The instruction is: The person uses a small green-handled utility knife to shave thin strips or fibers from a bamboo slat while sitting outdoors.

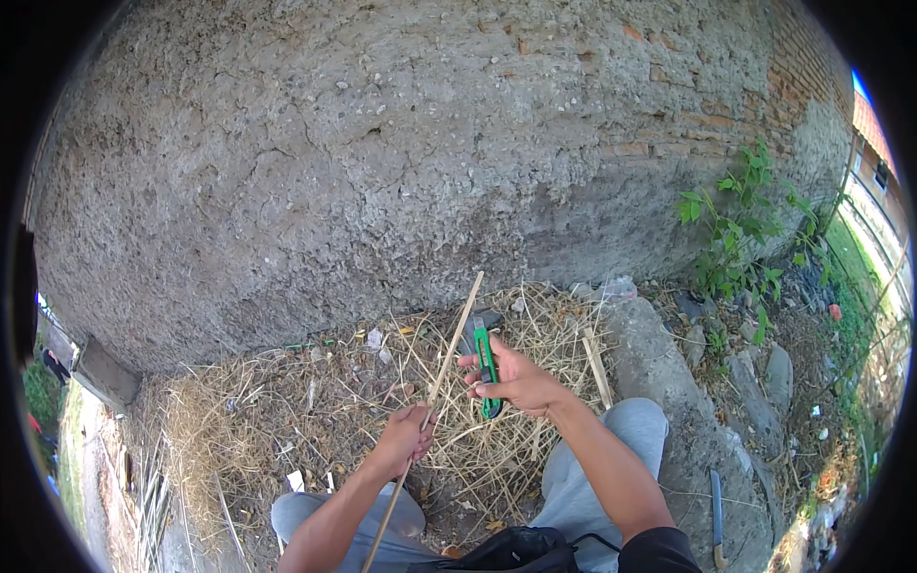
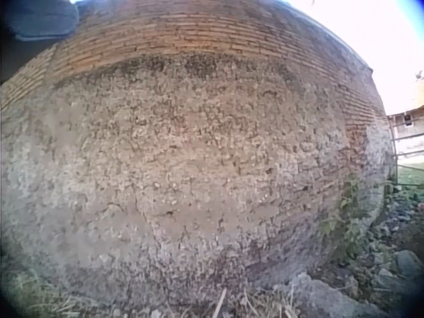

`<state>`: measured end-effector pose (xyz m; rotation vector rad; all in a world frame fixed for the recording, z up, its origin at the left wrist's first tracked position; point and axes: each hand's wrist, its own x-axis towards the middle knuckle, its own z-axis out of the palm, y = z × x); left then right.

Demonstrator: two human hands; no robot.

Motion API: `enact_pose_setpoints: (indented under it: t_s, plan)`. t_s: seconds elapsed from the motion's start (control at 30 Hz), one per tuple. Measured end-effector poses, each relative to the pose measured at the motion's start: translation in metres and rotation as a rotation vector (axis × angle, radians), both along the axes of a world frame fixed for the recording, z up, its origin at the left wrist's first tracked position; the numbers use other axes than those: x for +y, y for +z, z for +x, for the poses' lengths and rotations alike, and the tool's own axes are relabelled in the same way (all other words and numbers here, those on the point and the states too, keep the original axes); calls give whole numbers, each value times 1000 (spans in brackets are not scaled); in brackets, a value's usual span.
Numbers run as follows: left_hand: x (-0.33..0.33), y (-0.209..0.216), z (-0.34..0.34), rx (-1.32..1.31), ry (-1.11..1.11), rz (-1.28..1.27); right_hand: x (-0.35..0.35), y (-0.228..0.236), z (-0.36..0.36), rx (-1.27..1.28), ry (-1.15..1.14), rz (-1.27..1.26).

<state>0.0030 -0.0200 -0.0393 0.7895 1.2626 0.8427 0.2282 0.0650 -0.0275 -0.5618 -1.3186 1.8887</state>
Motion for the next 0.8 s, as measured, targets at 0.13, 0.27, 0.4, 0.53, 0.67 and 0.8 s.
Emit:
enact_pose_setpoints:
  t_s: [0.13, 0.27, 0.4, 0.53, 0.67, 0.8]
  plan:
    - [0, 1, 1, 17, -6, 7, 3, 9, 4, 0, 65, 4]
    - [0, 1, 1, 17, -17, 11, 4, 9, 3, -80, 63, 144]
    - [0, 1, 1, 11, -9, 8, -5, 10, -5, 82, -74, 154]
    - [0, 1, 2, 19, -9, 11, 0, 9, -5, 30, -201, 170]
    - [0, 1, 3, 19, -12, 11, 6, -1, -3, -67, -236, 302]
    - [0, 0, 3, 25, -8, 21, 0, 3, -6, -8, -264, 252]
